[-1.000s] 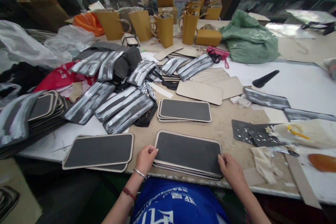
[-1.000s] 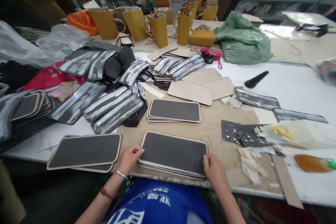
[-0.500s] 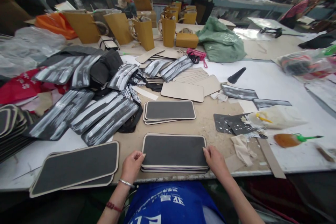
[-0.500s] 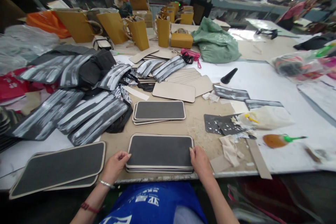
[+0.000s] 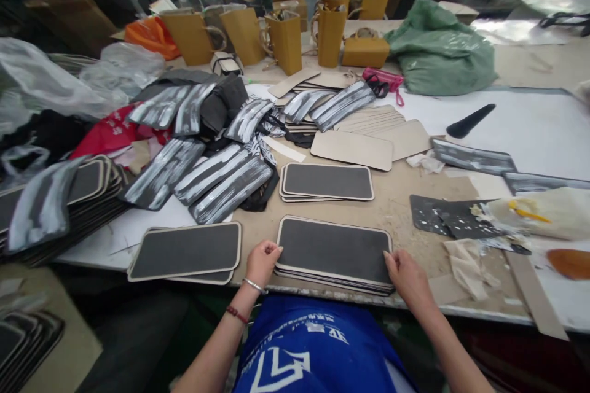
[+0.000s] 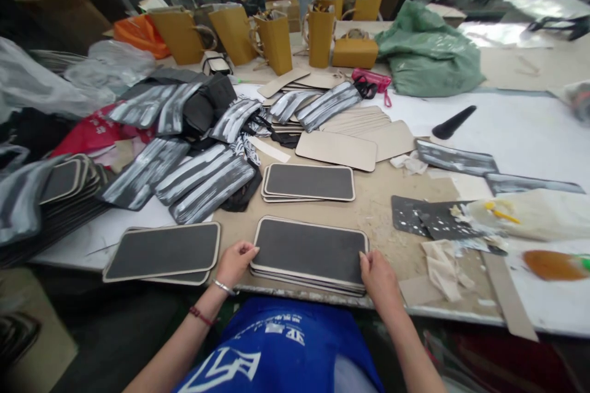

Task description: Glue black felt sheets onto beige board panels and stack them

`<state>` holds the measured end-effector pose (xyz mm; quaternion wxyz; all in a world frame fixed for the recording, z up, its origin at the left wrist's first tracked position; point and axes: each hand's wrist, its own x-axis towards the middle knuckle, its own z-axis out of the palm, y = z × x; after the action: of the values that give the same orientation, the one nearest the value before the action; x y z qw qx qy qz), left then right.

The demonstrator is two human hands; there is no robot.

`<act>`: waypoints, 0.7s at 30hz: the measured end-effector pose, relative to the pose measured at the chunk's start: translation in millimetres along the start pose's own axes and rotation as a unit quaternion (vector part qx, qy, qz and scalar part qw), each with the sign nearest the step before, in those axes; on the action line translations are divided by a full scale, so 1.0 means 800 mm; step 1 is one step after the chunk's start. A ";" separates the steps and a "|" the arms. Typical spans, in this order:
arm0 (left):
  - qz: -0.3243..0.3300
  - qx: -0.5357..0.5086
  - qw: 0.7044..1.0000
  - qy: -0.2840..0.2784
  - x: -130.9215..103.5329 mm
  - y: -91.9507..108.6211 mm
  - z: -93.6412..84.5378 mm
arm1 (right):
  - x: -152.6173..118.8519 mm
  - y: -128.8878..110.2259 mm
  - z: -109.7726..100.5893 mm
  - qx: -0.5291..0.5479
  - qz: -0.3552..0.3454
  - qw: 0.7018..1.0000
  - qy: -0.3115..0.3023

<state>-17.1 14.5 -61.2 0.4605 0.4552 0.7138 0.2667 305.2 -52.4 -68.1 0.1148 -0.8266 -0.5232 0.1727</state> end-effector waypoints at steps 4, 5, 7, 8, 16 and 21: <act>-0.002 -0.010 1.000 -0.005 0.004 -0.006 -0.001 | 0.001 0.001 0.001 -0.001 -0.005 1.000 -0.004; -0.002 -0.014 1.000 -0.007 0.005 -0.007 -0.001 | 0.001 0.001 0.001 -0.002 -0.006 1.000 -0.003; 0.000 -0.021 1.000 -0.010 0.005 -0.010 -0.001 | 0.001 -0.001 -0.001 -0.006 -0.007 1.000 -0.002; 0.001 -0.024 1.000 -0.012 0.006 -0.011 -0.001 | 0.001 -0.002 -0.001 -0.008 -0.007 1.000 -0.002; 0.012 -0.022 1.000 -0.003 0.004 -0.015 0.000 | 0.002 0.001 0.003 -0.024 -0.014 1.000 -0.001; 0.020 -0.009 1.000 0.011 0.003 -0.014 -0.002 | -0.001 0.000 0.006 -0.035 -0.016 0.999 0.011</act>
<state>-23.5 11.5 -70.5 0.4511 0.4626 0.7070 0.2873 303.3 -53.1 -72.3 0.0944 -0.8237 -0.5404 0.1433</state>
